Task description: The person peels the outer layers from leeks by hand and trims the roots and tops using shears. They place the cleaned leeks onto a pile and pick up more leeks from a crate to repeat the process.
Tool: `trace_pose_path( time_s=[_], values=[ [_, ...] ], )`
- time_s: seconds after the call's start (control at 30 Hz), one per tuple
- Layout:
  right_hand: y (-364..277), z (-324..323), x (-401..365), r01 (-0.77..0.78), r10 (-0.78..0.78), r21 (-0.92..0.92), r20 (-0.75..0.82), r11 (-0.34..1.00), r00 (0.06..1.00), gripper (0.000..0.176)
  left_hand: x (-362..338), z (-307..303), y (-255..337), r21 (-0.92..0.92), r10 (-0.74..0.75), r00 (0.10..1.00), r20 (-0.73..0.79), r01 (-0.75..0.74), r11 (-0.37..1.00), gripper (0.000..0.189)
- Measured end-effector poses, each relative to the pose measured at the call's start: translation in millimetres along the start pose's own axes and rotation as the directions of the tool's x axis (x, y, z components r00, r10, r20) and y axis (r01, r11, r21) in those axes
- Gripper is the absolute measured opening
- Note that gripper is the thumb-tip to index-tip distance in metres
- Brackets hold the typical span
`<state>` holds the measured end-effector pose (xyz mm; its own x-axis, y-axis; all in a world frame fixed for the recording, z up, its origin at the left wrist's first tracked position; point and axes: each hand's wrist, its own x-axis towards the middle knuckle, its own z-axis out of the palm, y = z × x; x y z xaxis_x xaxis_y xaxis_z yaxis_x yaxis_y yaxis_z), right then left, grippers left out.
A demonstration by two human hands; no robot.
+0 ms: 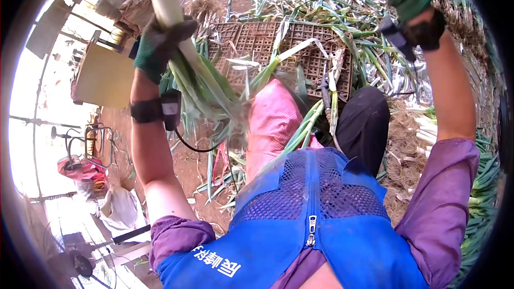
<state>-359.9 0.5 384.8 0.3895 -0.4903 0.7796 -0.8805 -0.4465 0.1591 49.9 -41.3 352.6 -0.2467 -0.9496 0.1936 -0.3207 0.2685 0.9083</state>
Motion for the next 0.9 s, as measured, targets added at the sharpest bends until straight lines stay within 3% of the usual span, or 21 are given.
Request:
trace_pose_path(
  time_s=[0.07,0.1,0.13,0.17,0.2,0.23,0.3,0.33,0.37,0.4,0.47,0.5,0.53,0.63,0.67,0.7,0.73,0.77,0.8,0.87,0.9],
  values=[
    [-31,10,-14,0.18,-0.178,-0.01,0.09,0.984,0.98,0.06,-1,22,0,0.167,-0.026,0.998,0.05,0.018,0.986,0.048],
    [-46,18,-27,0.239,-0.237,0.0,0.124,0.971,0.963,0.06,-1,36,-8,0.226,0.049,0.995,0.088,-0.068,0.972,0.05],
    [-59,24,-42,0.273,-0.273,0.018,0.152,0.962,0.95,0.059,-8,55,-11,0.401,0.17,0.98,0.099,-0.196,0.895,0.051],
    [-70,30,-57,0.289,-0.291,0.036,0.18,0.957,0.94,0.058,-19,77,4,0.532,0.111,0.976,0.188,-0.196,0.824,0.054],
    [-79,34,-75,0.287,-0.291,0.052,0.207,0.957,0.934,0.058,-21,95,-9,0.503,-0.091,0.971,0.221,-0.033,0.864,0.053],
    [-88,37,-94,0.267,-0.276,0.069,0.239,0.961,0.931,0.057,-30,115,-12,0.641,0.019,0.938,0.345,-0.251,0.726,0.054],
    [-101,39,-130,0.221,-0.232,0.071,0.291,0.973,0.928,0.057,-39,150,-29,0.765,-0.238,0.836,0.495,-0.289,0.576,0.075],
    [-103,32,-144,0.172,-0.187,0.073,0.347,0.982,0.919,0.056,-44,160,-57,0.723,-0.068,0.801,0.595,-0.497,0.481,0.08],
    [-104,24,-157,0.099,-0.131,0.097,0.428,0.99,0.894,0.056,-56,186,-24,0.693,-0.115,0.717,0.687,-0.599,0.401,0.079],
    [-105,10,-167,-0.009,-0.072,0.143,0.546,0.99,0.835,0.055,-64,207,-7,0.652,-0.137,0.652,0.746,-0.675,0.345,0.07],
    [-105,-28,-182,-0.411,0.045,0.24,0.818,0.879,0.574,0.062,-64,232,-2,0.552,-0.041,0.577,0.816,-0.755,0.355,0.056],
    [-105,-27,-197,-0.513,0.137,0.198,0.828,0.835,0.543,0.066,-60,243,5,0.545,-0.102,0.54,0.836,-0.791,0.277,0.056],
    [-106,-32,-212,-0.593,0.183,0.206,0.829,0.778,0.529,0.066,-56,255,15,0.488,-0.046,0.49,0.871,-0.848,0.206,0.056],
    [-112,-48,-249,-0.737,0.53,0.099,0.632,0.669,0.566,0.067,-47,294,65,0.355,0.051,0.353,0.934,-0.935,-0.024,0.058],
    [-109,-56,-262,-0.692,0.594,0.058,0.464,0.72,0.657,0.063,-42,309,76,0.262,0.27,0.221,0.937,-0.957,-0.126,0.058],
    [-100,-60,-277,-0.679,0.661,0.087,0.17,0.729,0.731,0.058,-38,326,93,0.231,0.381,0.122,0.917,-0.938,-0.257,0.062],
    [-88,-65,-289,-0.656,0.664,0.106,-0.141,0.747,0.734,0.053,-38,342,126,0.206,0.455,0.074,0.887,-0.947,-0.248,0.068],
    [-81,-104,-279,-0.797,0.812,0.163,-0.058,0.581,0.581,0.041,-44,355,155,0.254,0.571,0.063,0.818,-0.931,-0.261,0.079],
    [-57,-115,-289,-0.806,0.831,0.21,-0.072,0.554,0.552,0.037,-41,367,178,0.281,0.687,-0.001,0.727,-0.912,-0.299,0.072],
    [-16,-147,-315,-0.892,0.919,0.22,-0.118,0.394,0.377,0.034,-35,379,197,0.309,0.811,0.011,0.584,-0.928,-0.209,0.066],
    [24,-143,-350,-0.862,0.855,0.137,-0.268,0.489,0.443,0.039,-32,383,198,0.281,0.825,0.036,0.564,-0.948,-0.151,0.061]
  ],
)
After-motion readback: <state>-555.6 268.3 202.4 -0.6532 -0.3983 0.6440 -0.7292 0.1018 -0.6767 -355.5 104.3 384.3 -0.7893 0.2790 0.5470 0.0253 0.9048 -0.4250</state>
